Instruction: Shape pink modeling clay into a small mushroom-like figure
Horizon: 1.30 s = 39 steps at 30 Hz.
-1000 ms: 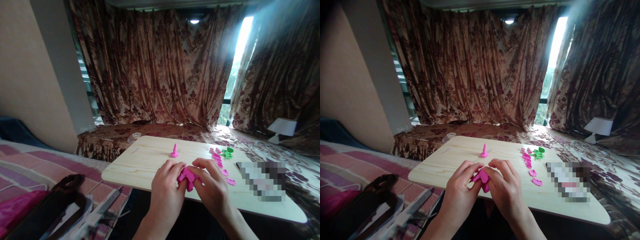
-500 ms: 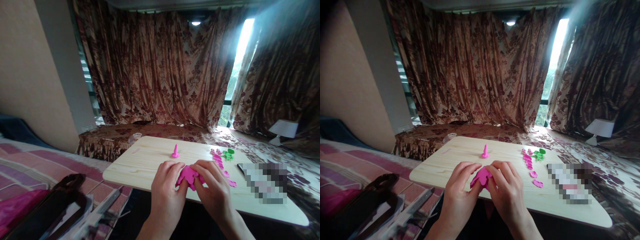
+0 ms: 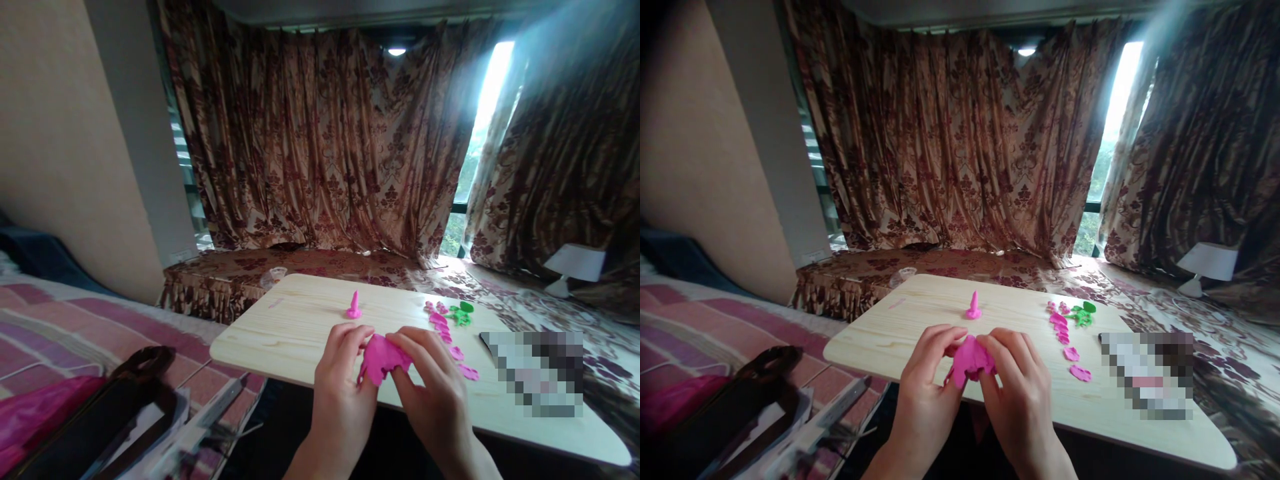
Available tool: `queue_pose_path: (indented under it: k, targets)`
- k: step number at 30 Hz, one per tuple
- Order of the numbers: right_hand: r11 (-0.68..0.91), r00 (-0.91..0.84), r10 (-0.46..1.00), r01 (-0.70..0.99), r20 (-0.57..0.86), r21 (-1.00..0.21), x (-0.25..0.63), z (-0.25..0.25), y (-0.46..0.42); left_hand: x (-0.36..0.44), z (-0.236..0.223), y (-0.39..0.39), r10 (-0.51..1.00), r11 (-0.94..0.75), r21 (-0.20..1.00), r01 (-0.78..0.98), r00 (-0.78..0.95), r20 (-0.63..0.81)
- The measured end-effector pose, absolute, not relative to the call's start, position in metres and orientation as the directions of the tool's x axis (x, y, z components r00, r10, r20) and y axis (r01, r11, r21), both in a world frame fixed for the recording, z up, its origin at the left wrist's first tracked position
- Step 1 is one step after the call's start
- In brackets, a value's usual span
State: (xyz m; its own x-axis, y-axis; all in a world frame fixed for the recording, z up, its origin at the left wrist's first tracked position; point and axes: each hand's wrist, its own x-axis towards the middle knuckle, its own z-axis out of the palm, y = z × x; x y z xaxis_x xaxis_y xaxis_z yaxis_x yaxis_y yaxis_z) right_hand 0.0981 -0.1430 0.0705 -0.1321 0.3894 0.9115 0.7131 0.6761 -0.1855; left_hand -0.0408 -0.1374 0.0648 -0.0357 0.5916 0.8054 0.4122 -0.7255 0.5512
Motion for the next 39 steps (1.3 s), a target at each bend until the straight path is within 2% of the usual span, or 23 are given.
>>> queue_pose_path:
  k: [4, 9, 14, 21, 23, 27, 34, 39]
  targets:
    - [0.699, -0.158, 0.297, 0.708, 0.942, -0.102, 0.0981, 0.0728, -0.1463, -0.0416, 0.0648, -0.1409, 0.475, -0.750, 0.447, 0.487, -0.073, 0.877]
    - [0.714, -0.122, 0.304, 0.686, 0.945, -0.141, 0.0957, 0.0741, -0.1461, -0.0420, 0.0668, -0.1433, 0.513, -0.759, 0.488, 0.430, -0.066, 0.856]
    - [0.707, -0.111, 0.263, 0.698, 0.958, -0.114, 0.0941, 0.0735, -0.1460, -0.0434, 0.0673, -0.1448, 0.449, -0.749, 0.427, 0.507, -0.085, 0.889]
    - [0.710, -0.040, 0.252, 0.687, 0.967, -0.157, 0.0915, 0.0695, -0.1469, -0.0413, 0.0694, -0.1429, 0.550, -0.726, 0.553, 0.408, -0.139, 0.824]
    - [0.709, -0.056, 0.258, 0.690, 0.965, -0.149, 0.0913, 0.0715, -0.1466, -0.0400, 0.0670, -0.1426, 0.549, -0.720, 0.538, 0.438, -0.115, 0.828]
    - [0.698, -0.115, 0.260, 0.709, 0.959, -0.105, 0.0926, 0.0738, -0.1450, -0.0404, 0.0651, -0.1433, 0.462, -0.743, 0.436, 0.507, -0.081, 0.883]
    - [0.698, -0.103, 0.294, 0.702, 0.950, -0.140, 0.0941, 0.0708, -0.1451, -0.0398, 0.0664, -0.1426, 0.549, -0.742, 0.542, 0.395, -0.107, 0.829]
    - [0.719, -0.153, 0.292, 0.687, 0.944, -0.111, 0.0950, 0.0744, -0.1457, -0.0412, 0.0683, -0.1440, 0.514, -0.753, 0.490, 0.438, -0.073, 0.855]
